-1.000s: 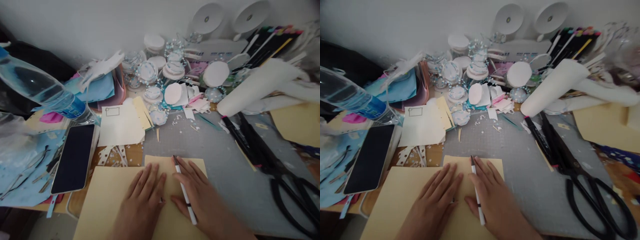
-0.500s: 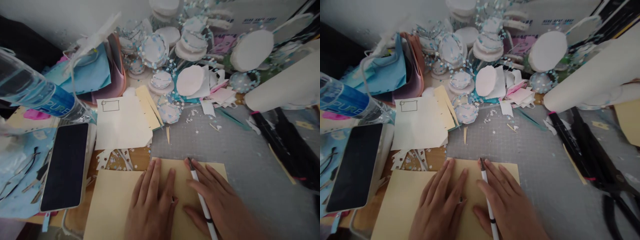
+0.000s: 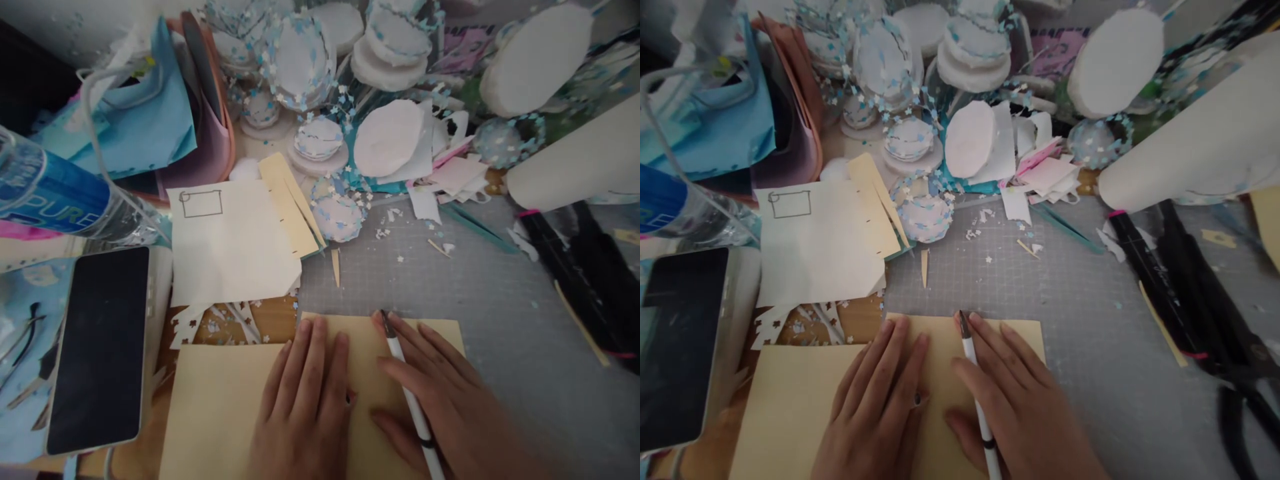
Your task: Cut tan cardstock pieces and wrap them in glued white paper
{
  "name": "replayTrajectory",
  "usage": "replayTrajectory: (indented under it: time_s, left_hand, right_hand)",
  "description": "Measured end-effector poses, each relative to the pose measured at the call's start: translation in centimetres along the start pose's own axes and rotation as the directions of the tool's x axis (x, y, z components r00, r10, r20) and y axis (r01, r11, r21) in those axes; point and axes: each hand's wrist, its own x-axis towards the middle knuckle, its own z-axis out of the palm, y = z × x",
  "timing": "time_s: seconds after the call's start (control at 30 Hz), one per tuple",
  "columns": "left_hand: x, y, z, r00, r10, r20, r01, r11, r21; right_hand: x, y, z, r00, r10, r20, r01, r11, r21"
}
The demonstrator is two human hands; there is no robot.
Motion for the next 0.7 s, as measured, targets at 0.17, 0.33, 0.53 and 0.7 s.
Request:
replayTrajectory:
  time_s: [0.17,0.33,0.53,0.7]
  left_hand:
    - [-0.13,-0.01,0.02,1.000,-0.001,-0.014,0.001,1.000,-0.006]
    - [-0.35,0.32,0.13,0.999,-0.025,-0.037,0.025,1.000,-0.011]
    - [-0.43,0.18,-0.04,1.000,0.004,-0.012,-0.003,0.999,0.032]
    - [-0.33,0.37,0.05,1.000,0.008,-0.020,-0.007,0.999,0.034]
  right_hand:
    - [0.25,0.08,-0.08,1.000,-0.008,0.004,0.008,1.000,0.002]
    - [0.05,0.00,-0.16,1.000,-0.003,0.004,0.003,1.000,0.000]
    - [-0.19,-0.01,-0.17,1.000,0.002,0.022,-0.003,1.000,0.017]
    - [-0.24,0.05,-0.24,1.000,0.012,0.013,-0.012,1.000,0.023]
